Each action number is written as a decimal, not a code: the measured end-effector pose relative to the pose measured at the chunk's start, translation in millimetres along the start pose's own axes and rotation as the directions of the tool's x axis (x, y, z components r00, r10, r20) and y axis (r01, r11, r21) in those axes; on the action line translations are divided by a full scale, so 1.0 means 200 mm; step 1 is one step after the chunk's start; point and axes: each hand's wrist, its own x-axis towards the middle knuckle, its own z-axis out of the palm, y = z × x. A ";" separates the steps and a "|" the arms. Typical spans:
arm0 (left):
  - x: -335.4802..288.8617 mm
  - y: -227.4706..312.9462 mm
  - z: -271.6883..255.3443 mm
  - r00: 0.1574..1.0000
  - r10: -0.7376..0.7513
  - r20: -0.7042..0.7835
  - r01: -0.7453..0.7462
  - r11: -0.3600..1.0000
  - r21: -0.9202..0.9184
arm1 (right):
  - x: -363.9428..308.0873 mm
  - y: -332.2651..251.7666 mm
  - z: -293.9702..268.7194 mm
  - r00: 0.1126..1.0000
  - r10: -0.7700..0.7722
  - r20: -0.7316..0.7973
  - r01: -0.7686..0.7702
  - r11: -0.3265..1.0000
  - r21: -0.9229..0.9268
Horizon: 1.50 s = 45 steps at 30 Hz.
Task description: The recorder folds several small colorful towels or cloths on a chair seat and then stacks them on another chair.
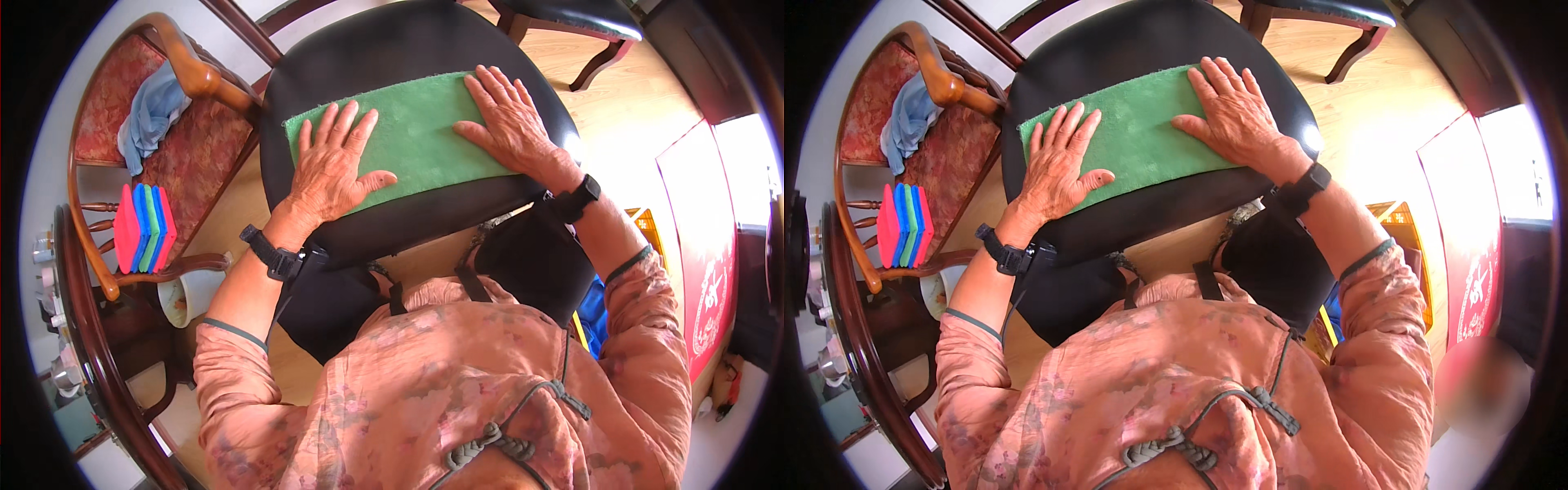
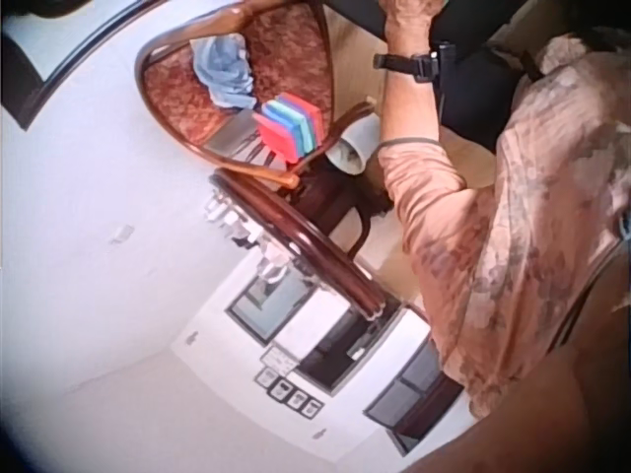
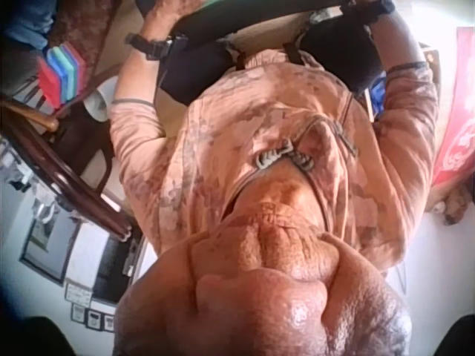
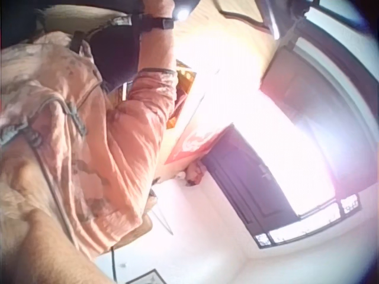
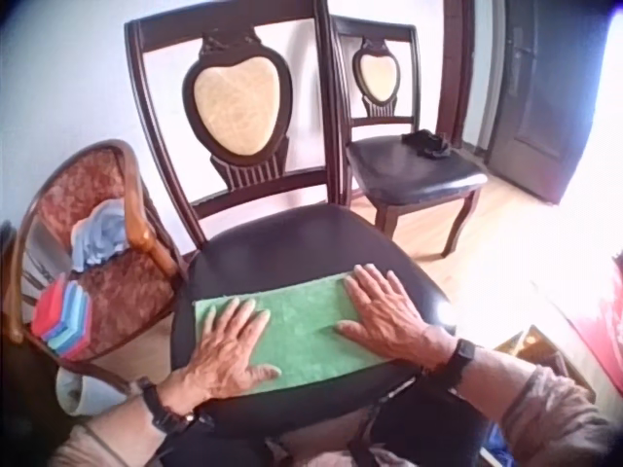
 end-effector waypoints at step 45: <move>0.72 0.68 0.14 0.988 0.047 0.146 -0.044 0.999 -0.023 | -0.12 0.25 0.00 0.797 0.589 0.134 0.452 -0.729 0.513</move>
